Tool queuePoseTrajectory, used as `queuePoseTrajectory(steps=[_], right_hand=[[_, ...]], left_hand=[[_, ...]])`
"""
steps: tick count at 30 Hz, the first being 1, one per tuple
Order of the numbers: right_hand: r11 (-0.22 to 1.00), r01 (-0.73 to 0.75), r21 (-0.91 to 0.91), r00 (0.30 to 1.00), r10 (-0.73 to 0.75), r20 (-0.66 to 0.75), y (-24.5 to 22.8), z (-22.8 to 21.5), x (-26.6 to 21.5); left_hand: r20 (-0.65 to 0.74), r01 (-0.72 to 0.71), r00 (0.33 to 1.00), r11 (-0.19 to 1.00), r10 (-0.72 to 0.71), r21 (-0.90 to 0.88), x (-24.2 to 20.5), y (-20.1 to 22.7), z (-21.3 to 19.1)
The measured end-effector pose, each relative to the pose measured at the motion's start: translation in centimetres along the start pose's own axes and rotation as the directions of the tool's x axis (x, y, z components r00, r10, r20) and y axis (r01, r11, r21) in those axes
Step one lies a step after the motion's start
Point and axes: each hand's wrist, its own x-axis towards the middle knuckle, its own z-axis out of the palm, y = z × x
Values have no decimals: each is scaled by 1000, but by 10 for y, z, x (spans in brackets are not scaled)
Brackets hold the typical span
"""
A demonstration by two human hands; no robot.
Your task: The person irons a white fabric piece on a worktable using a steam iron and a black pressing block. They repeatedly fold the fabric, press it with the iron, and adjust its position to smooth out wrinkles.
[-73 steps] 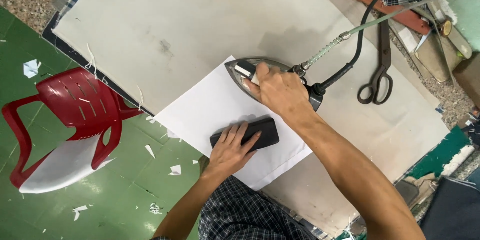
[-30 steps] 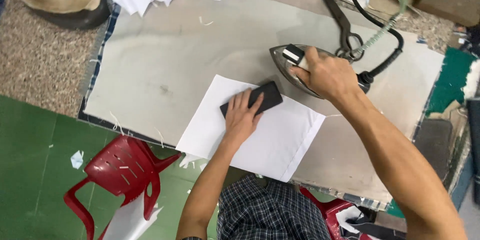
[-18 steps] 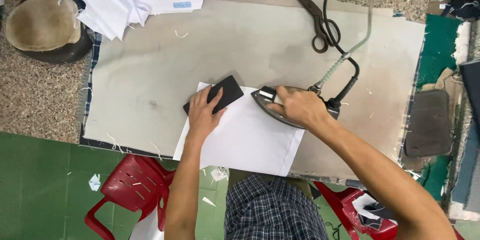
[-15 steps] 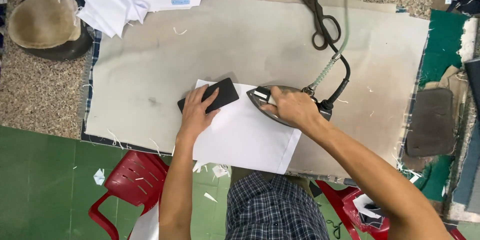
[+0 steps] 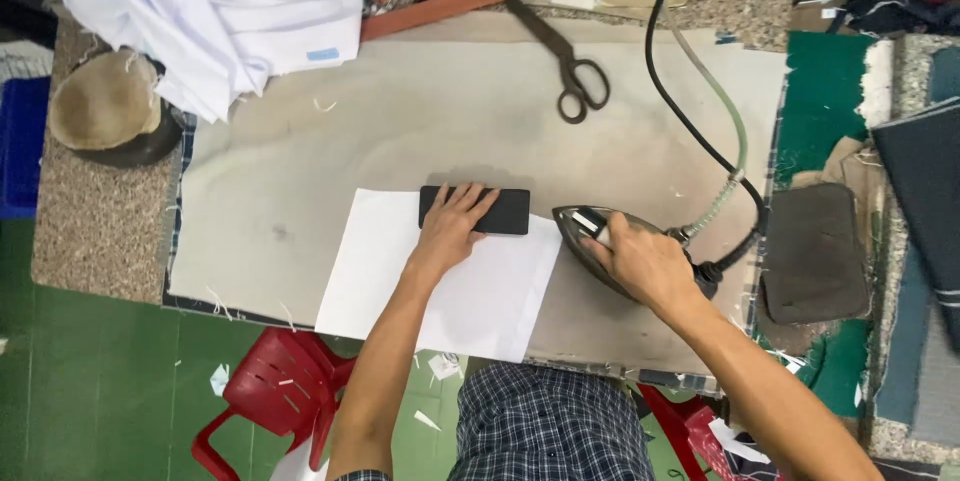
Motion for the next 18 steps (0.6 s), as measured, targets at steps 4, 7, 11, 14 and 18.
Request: queuePoseTrajectory(steps=[4, 7, 11, 14, 18], right_hand=[[959, -257, 123, 966, 252, 58, 55, 13, -34], [901, -393, 184, 919, 389, 59, 83, 29, -48], [846, -477, 240, 878, 473, 77, 97, 34, -51], [853, -469, 229, 879, 476, 26, 100, 43, -47], [837, -486, 252, 867, 499, 16, 106, 30, -27]], left_hand=[[3, 2, 1000, 1000, -2, -5, 42, 34, -10], [-17, -6, 1000, 1000, 6, 14, 88, 49, -18], [-12, -4, 1000, 998, 5, 62, 155, 66, -24], [-14, 16, 1000, 998, -16, 53, 194, 87, -29], [-84, -24, 996, 997, 30, 72, 243, 97, -1]])
